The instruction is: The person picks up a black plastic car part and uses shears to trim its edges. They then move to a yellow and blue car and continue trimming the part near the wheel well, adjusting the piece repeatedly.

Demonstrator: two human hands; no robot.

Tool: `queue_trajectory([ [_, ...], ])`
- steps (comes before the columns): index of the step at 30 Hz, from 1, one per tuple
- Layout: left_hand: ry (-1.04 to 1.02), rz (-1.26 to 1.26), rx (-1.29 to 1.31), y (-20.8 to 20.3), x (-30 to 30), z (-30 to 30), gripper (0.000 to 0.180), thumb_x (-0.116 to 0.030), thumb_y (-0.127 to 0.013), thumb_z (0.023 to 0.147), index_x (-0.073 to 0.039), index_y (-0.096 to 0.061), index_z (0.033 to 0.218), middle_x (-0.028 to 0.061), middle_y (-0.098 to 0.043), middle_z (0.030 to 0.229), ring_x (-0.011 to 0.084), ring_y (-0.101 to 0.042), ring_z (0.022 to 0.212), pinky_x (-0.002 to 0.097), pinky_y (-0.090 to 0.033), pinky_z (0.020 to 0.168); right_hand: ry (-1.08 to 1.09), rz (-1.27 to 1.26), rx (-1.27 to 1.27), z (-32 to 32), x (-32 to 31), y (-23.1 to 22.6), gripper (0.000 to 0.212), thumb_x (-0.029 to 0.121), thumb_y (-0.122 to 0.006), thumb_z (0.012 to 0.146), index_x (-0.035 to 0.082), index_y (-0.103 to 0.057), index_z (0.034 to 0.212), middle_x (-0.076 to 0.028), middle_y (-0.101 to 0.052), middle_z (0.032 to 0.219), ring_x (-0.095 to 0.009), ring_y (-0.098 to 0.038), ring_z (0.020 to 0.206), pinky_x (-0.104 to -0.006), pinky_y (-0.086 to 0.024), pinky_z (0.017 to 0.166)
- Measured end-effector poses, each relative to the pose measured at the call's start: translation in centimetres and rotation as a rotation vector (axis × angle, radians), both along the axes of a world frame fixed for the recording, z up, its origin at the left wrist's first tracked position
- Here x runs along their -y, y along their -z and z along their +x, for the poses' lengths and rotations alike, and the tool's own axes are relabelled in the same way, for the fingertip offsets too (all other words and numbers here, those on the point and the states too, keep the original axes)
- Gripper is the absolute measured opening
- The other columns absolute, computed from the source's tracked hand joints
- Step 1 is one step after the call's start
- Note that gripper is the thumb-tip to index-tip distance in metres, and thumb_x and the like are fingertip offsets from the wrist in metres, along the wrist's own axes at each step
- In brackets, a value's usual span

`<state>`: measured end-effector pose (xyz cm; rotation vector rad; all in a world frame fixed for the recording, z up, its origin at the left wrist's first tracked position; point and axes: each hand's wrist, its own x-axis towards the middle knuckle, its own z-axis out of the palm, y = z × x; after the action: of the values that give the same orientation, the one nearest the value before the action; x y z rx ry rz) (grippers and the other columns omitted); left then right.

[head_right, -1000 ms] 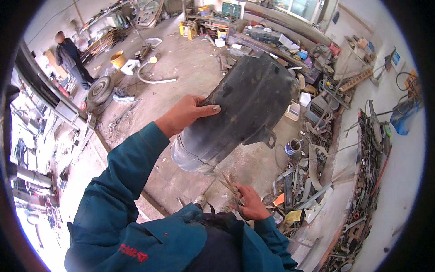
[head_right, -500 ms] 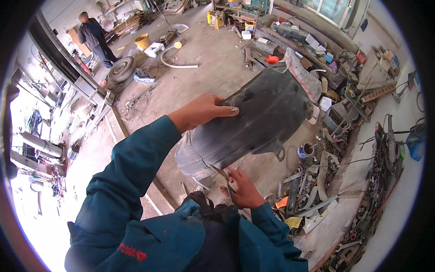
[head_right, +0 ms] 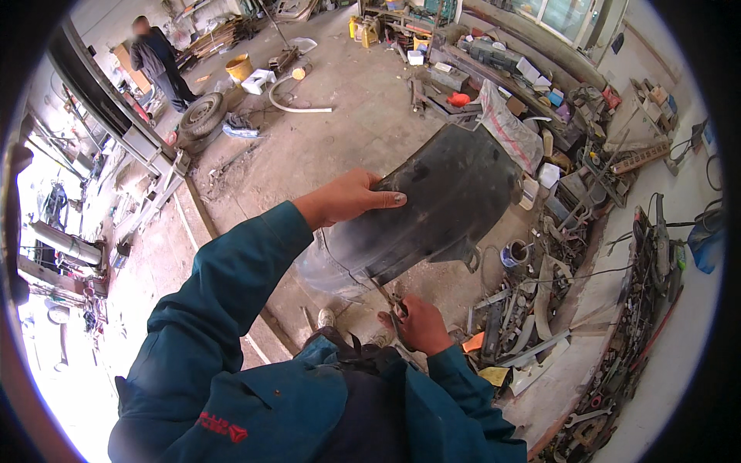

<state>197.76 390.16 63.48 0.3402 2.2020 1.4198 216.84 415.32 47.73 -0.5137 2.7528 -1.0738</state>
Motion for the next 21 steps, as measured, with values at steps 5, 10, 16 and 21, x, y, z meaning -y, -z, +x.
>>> queue_trajectory([
  [5, -0.032, 0.088, 0.019, 0.9, -0.1, 0.0, 0.058, -0.051, -0.083, 0.096, 0.005, -0.08, 0.113, 0.0006, -0.072, 0.09, 0.0103, -0.062, 0.08, 0.0323, -0.05, 0.071, -0.052, 0.005, -0.068, 0.2, -0.3, -0.4, 0.051, 0.042, -0.091, 0.087, 0.006, -0.057, 0.079, -0.021, -0.063, 0.072, -0.047, -0.065, 0.069, -0.0513, -0.049, 0.059],
  [10, -0.082, 0.121, 0.077, 1.6, 0.6, -0.5, 0.059, -0.051, -0.084, 0.093, 0.004, -0.082, 0.111, 0.0036, -0.074, 0.089, 0.0124, -0.065, 0.076, 0.0342, -0.051, 0.07, -0.09, -0.092, -0.102, 1.0, -0.2, -0.7, 0.054, 0.042, -0.093, 0.086, 0.007, -0.055, 0.071, -0.022, -0.06, 0.066, -0.047, -0.063, 0.063, -0.0501, -0.048, 0.055],
  [16, -0.134, 0.162, 0.1, 3.4, 0.9, -0.4, 0.058, -0.05, -0.087, 0.092, 0.005, -0.082, 0.11, 0.0054, -0.076, 0.089, 0.0133, -0.068, 0.076, 0.0343, -0.054, 0.07, -0.118, 0.009, -0.007, 1.2, -0.8, -1.6, 0.054, 0.054, -0.085, 0.091, 0.006, -0.065, 0.079, -0.021, -0.067, 0.073, -0.046, -0.068, 0.068, -0.0517, -0.053, 0.06],
  [21, -0.149, 0.093, 0.06, 3.9, 0.8, 0.9, 0.057, -0.048, -0.087, 0.092, 0.004, -0.082, 0.112, 0.0081, -0.077, 0.089, 0.0157, -0.069, 0.079, 0.0368, -0.055, 0.074, -0.117, 0.0, 0.081, 1.0, -0.7, -2.2, 0.055, 0.055, -0.083, 0.093, 0.005, -0.065, 0.078, -0.019, -0.065, 0.071, -0.044, -0.068, 0.07, -0.0505, -0.052, 0.062],
])
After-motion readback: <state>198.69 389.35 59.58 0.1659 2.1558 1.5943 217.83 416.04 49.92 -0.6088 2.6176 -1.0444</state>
